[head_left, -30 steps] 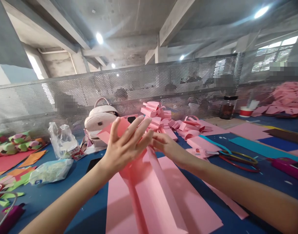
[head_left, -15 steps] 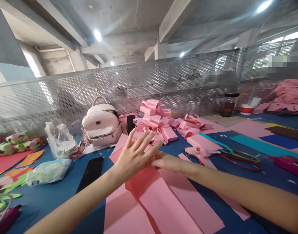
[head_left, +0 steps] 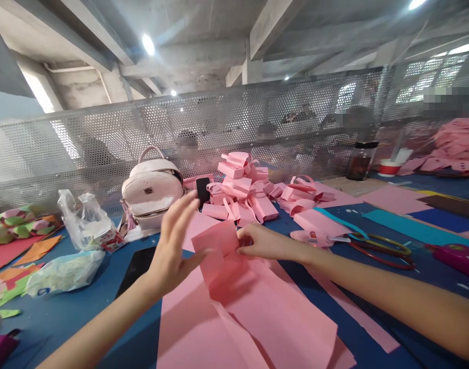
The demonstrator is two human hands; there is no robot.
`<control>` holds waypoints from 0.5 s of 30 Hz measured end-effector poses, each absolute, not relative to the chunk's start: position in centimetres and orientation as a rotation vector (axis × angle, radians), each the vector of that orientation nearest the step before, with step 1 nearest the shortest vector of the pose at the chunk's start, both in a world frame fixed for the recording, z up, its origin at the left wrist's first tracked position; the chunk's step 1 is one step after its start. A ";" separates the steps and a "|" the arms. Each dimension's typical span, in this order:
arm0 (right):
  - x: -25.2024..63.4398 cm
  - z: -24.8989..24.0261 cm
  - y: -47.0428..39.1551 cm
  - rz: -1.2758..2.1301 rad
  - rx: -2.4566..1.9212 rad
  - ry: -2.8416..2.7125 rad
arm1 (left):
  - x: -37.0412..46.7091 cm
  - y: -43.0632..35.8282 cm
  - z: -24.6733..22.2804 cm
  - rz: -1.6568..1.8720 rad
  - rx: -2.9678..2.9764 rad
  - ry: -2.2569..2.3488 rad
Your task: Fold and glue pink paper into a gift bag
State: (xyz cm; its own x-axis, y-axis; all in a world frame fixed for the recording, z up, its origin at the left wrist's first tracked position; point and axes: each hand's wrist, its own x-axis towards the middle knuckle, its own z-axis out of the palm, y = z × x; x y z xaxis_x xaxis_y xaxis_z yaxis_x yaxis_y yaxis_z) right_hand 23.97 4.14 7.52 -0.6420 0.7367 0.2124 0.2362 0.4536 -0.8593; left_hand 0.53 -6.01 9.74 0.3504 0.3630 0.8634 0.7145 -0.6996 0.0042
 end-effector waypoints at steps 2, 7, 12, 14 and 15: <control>24.5 7.1 4.4 1.225 -0.811 -2.228 | -0.9 -6.7 7.6 -1.614 -2.358 -1.212; 24.6 6.0 5.1 1.302 -0.800 -2.242 | -1.7 -7.8 2.7 -2.243 -3.040 -1.777; 24.2 4.7 5.2 1.371 -0.760 -2.214 | 0.4 -8.7 2.9 -2.392 -3.024 -1.948; 24.1 4.2 5.1 1.389 -0.757 -2.209 | 1.0 -8.8 3.1 -2.459 -2.971 -2.029; 24.2 4.0 5.0 1.397 -0.760 -2.207 | 1.2 -8.7 3.0 -2.504 -2.938 -2.069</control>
